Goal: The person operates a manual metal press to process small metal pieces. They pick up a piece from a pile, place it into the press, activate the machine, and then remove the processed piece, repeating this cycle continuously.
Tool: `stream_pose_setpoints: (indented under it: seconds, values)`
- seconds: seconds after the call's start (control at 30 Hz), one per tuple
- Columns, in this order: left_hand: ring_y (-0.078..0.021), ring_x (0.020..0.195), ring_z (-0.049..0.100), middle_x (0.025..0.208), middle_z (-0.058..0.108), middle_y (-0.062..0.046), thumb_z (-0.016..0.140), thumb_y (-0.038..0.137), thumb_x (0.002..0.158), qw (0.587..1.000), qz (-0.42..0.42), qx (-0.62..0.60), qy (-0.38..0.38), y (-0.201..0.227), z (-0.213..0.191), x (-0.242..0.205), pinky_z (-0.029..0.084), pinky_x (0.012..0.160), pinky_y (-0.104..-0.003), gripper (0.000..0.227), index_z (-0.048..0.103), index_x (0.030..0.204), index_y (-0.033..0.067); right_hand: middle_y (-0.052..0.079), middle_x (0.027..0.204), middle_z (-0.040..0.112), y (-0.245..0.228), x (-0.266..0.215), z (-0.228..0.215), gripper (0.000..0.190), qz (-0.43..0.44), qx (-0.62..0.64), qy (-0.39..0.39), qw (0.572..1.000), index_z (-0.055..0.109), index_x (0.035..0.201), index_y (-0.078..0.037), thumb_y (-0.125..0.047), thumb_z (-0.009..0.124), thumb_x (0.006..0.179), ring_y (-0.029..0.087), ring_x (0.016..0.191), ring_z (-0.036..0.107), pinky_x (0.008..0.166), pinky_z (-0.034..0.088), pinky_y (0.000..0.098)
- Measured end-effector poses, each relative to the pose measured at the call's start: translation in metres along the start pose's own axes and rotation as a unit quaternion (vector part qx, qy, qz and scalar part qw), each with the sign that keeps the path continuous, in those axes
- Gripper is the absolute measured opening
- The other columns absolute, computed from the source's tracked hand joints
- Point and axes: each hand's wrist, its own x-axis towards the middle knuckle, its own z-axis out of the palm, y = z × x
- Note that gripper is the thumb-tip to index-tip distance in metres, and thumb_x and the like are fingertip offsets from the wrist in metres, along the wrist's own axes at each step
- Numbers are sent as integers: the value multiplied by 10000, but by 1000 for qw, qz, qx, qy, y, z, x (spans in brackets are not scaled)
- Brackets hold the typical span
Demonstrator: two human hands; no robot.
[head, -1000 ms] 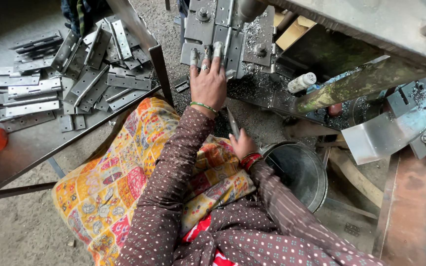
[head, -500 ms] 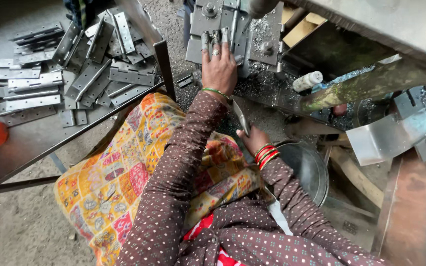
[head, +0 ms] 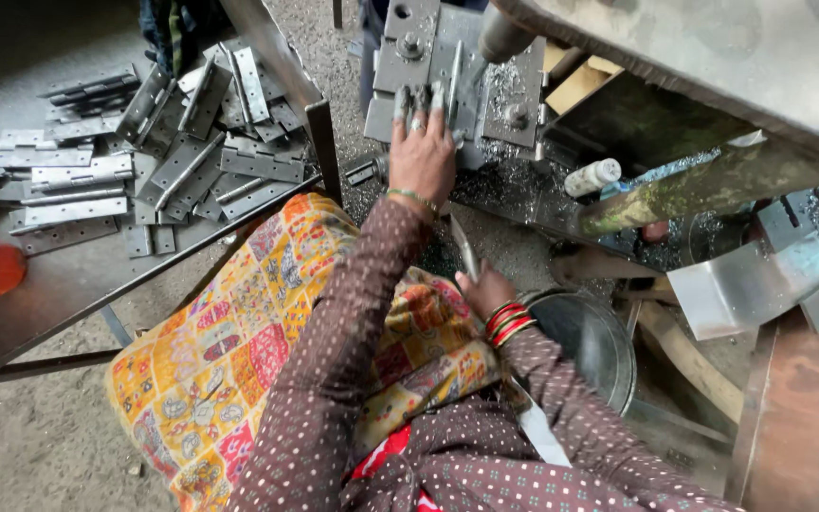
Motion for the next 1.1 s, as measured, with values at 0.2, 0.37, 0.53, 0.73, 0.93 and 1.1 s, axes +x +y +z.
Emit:
stream_pose_setpoints:
  seconds: [0.2, 0.37, 0.53, 0.73, 0.93, 1.1]
  values:
    - [-328, 1376, 489, 1513, 488, -143, 502, 147, 1000, 997, -24, -44, -50, 0, 13, 35, 287, 1172, -585, 306, 694, 1211, 38, 314, 928, 685, -3, 2, 4, 652, -89, 34, 83, 992, 557, 1194, 52, -519, 681, 904, 508, 795, 685, 685, 547, 563]
    - [-306, 1394, 467, 1539, 477, -109, 500, 132, 991, 998, -13, -32, -57, -4, 14, 28, 229, 1193, -593, 320, 702, 1233, 75, 270, 842, 717, -5, 12, 68, 524, -13, 65, 99, 993, 606, 1167, -67, -518, 631, 901, 489, 809, 693, 692, 543, 571]
    - [-303, 1404, 455, 1549, 466, -72, 520, 155, 982, 997, -2, -35, -65, -8, 1, 30, 207, 1200, -586, 281, 750, 1144, 162, 230, 820, 713, 2, 7, 31, 522, -55, 73, 77, 993, 629, 1017, -34, -537, 682, 891, 442, 759, 704, 667, 555, 533]
    - [-285, 1392, 486, 1499, 534, -57, 545, 182, 976, 997, -22, -54, -51, -19, 6, 49, 211, 1205, -598, 254, 772, 1085, 145, 167, 768, 698, 8, -6, -8, 565, -55, 44, 12, 997, 653, 1000, -29, -581, 686, 882, 346, 656, 702, 623, 561, 499]
    - [-293, 1324, 547, 1457, 573, -76, 541, 141, 952, 998, -11, -66, 9, -24, 8, 58, 229, 1175, -630, 266, 770, 1084, 109, 180, 706, 693, 7, 17, 73, 531, -13, 66, 91, 994, 610, 1111, -64, -554, 627, 908, 393, 623, 697, 587, 548, 527]
    - [-300, 1341, 535, 1481, 546, -63, 517, 162, 960, 999, -12, -31, -31, -22, 4, 56, 269, 1156, -604, 270, 782, 990, 126, 189, 745, 697, 6, 18, 81, 482, -100, 50, 169, 979, 639, 1056, -66, -533, 674, 940, 409, 649, 669, 547, 522, 517]
